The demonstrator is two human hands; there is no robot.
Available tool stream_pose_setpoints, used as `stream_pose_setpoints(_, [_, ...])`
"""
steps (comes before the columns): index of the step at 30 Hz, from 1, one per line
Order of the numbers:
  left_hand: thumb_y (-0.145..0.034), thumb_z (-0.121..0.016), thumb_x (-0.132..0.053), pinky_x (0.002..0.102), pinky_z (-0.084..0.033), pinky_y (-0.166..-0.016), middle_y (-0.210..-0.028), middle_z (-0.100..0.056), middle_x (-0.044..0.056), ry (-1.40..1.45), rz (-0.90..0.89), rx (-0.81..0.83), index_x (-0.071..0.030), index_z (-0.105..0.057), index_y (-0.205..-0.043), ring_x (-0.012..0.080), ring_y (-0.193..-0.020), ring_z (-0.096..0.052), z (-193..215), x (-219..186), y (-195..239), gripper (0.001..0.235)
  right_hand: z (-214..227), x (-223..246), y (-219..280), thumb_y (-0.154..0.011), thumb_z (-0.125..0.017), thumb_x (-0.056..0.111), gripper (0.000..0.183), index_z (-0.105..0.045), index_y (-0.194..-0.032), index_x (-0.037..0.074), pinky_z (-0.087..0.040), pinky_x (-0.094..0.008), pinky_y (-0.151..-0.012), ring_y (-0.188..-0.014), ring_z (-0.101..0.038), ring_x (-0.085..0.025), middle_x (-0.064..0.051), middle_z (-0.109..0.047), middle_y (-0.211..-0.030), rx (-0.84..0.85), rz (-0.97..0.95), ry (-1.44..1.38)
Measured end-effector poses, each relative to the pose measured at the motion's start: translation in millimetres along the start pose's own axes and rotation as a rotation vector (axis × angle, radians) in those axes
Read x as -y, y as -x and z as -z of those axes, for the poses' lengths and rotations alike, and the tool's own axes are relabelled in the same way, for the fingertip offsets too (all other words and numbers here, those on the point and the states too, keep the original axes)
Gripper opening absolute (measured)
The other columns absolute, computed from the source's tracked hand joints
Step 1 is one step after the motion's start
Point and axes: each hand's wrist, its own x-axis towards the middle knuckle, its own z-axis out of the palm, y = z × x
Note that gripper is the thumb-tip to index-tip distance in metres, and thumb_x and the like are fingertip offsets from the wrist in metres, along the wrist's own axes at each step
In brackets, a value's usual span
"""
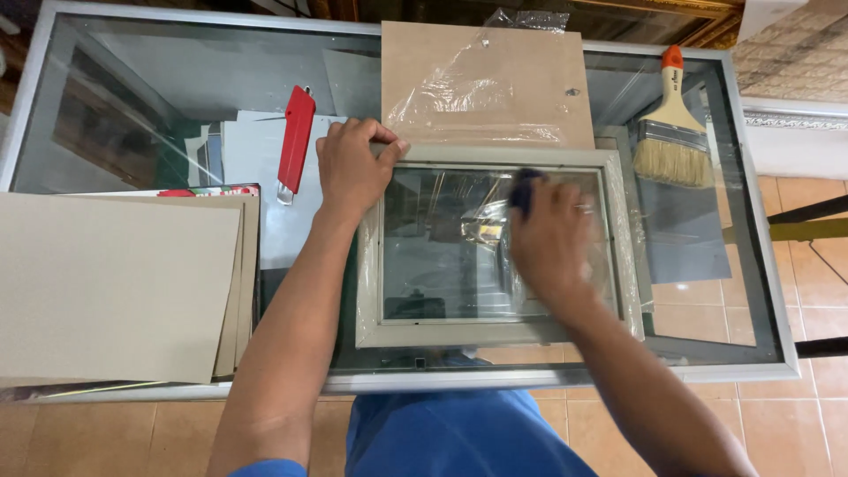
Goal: Cleaning the glass and assembling a picture frame with a backing board.
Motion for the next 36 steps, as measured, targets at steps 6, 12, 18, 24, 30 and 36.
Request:
stream_pose_setpoints(6, [-0.095, -0.074, -0.043, 0.048, -0.045, -0.091, -0.093, -0.07, 0.002, 0.15, -0.036, -0.088, -0.019, -0.072, -0.104, 0.0278, -0.101, -0.066, 0.4, 11.3, 0.4, 0.026, 65.0, 106.0, 3.7, -0.09, -0.073, 0.021, 0.05, -0.063, -0.138, 0.013, -0.051, -0.046, -0.094, -0.112, -0.063, -0.042, -0.015, -0.065, -0.113, 0.384, 0.306, -0.971])
stream_pose_setpoints(12, [-0.098, -0.06, -0.023, 0.03, -0.053, -0.066, -0.072, -0.068, 0.005, 0.6, -0.058, -0.075, -0.012, -0.067, -0.093, 0.015, -0.068, -0.066, 69.7, -93.4, 49.9, 0.014, 86.6, 71.0, -41.7, -0.086, -0.072, 0.005, 0.048, -0.056, -0.132, 0.003, -0.052, -0.029, -0.089, -0.104, -0.062, -0.02, -0.008, -0.063, -0.111, -0.059, -0.272, -1.843])
stream_pose_setpoints(18, [-0.087, -0.076, -0.022, 0.037, -0.065, -0.067, -0.092, -0.078, 0.012, 0.505, -0.114, 0.316, -0.012, -0.076, -0.104, 0.0324, -0.091, -0.078, 59.7, -138.5, 124.9, 0.02, 97.7, 55.7, -44.8, -0.089, -0.071, -0.007, 0.06, -0.045, -0.141, 0.007, -0.062, -0.041, -0.097, -0.111, -0.07, -0.029, -0.015, -0.064, -0.12, -0.253, -0.378, -2.134])
stream_pose_setpoints(24, [-0.11, -0.053, -0.036, 0.064, -0.03, -0.118, -0.16, -0.026, 0.038, 0.473, -0.408, 0.017, 0.003, -0.023, -0.162, 0.0548, -0.147, -0.028, 14.3, -131.9, 143.4, 0.071, 95.7, 55.9, -22.5, -0.101, -0.058, 0.002, 0.026, -0.054, -0.125, 0.008, -0.064, -0.039, -0.092, -0.101, -0.074, -0.025, -0.011, -0.067, -0.107, -0.238, -0.654, -2.091])
stream_pose_setpoints(30, [-0.092, -0.075, -0.042, 0.052, -0.041, -0.118, -0.138, -0.063, 0.017, 0.634, -0.493, -0.013, -0.004, -0.062, -0.136, 0.0388, -0.131, -0.061, 37.0, -134.0, 119.0, 0.06, 110.3, 54.5, 3.5, -0.085, -0.062, -0.003, 0.03, -0.064, -0.115, -0.003, -0.065, -0.043, -0.078, -0.089, -0.072, -0.031, -0.021, -0.067, -0.094, 0.318, -0.54, -2.164])
stream_pose_setpoints(36, [-0.067, -0.092, -0.049, 0.055, -0.044, -0.115, -0.132, -0.066, 0.015, 0.816, -0.503, 0.186, -0.008, -0.064, -0.131, 0.0424, -0.128, -0.062, 53.3, -142.3, 125.8, 0.081, 67.6, 27.1, 21.5, -0.078, -0.074, 0.006, 0.049, -0.057, -0.118, -0.016, -0.065, -0.046, -0.073, -0.086, -0.074, -0.039, -0.029, -0.067, -0.094, 0.491, -0.418, -2.444])
